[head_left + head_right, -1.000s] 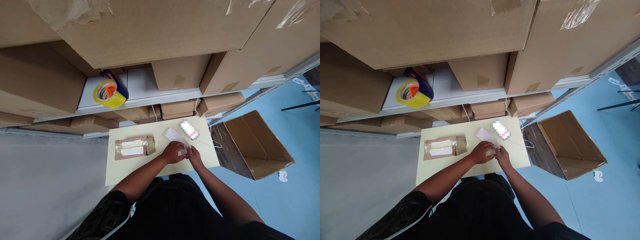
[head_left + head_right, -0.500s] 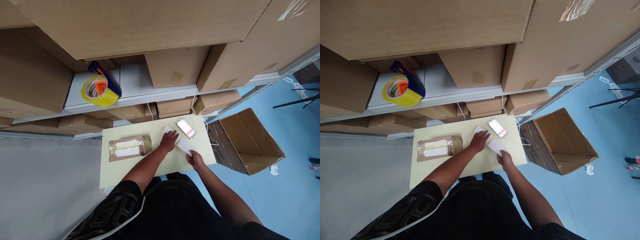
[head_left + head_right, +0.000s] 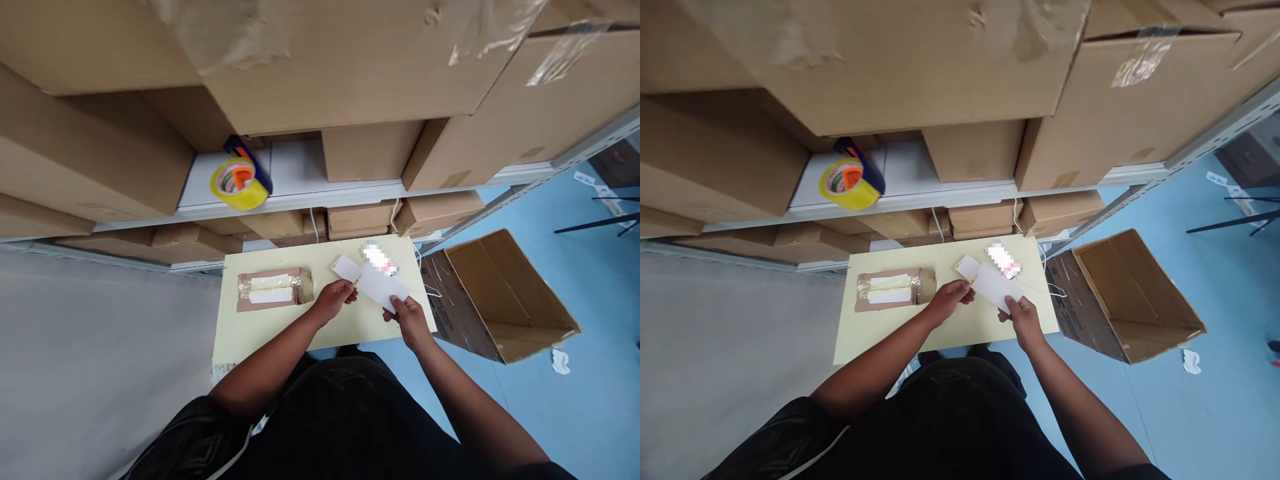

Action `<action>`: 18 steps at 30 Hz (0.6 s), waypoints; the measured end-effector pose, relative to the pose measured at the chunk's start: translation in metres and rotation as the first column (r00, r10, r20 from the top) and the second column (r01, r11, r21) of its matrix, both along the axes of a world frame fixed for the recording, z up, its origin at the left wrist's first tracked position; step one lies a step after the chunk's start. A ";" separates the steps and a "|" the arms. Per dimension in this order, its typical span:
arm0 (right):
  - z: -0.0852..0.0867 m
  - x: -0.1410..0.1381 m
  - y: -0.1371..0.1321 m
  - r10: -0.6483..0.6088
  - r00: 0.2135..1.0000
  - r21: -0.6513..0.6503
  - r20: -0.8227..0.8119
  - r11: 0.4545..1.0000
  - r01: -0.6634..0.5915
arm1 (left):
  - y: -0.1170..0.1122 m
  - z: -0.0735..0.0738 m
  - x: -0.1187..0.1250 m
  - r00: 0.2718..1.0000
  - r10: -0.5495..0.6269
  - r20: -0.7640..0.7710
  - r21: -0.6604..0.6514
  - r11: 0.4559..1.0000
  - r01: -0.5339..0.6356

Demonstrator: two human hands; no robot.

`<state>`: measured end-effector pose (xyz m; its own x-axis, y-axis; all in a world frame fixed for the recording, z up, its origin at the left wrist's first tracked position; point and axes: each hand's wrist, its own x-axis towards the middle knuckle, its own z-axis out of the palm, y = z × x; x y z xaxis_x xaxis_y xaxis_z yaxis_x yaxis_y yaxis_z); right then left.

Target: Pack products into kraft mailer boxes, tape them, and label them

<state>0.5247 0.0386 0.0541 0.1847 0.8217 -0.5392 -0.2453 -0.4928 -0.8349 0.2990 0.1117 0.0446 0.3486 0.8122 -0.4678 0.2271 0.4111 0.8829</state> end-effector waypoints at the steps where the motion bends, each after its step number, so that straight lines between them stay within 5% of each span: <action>1: 0.011 -0.008 0.005 0.013 0.999 0.016 -0.053 1.000 -0.012 | -0.006 0.015 -0.009 0.992 0.077 0.099 -0.036 0.997 -0.074; 5: 0.051 -0.047 0.011 0.101 0.974 0.068 -0.201 0.994 -0.089 | -0.030 0.079 -0.055 0.897 0.308 0.317 -0.077 0.951 -0.300; 9: 0.084 -0.092 0.001 0.201 0.945 0.096 -0.258 0.979 -0.182 | -0.058 0.128 -0.105 0.840 0.357 0.408 -0.102 0.932 -0.347; 13: 0.108 -0.139 -0.017 0.280 0.928 0.120 -0.246 0.959 -0.258 | -0.094 0.153 -0.153 0.826 0.353 0.439 -0.099 0.933 -0.346; 18: 0.131 -0.195 -0.043 0.375 0.906 0.164 -0.196 0.924 -0.346 | -0.127 0.168 -0.210 0.800 0.356 0.483 -0.053 0.924 -0.380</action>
<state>0.3300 -0.0042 0.1850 -0.2480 0.8716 -0.4229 -0.2541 -0.4798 -0.8398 0.0892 -0.0151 0.2128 0.1880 0.9403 -0.2836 -0.3849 0.3362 0.8595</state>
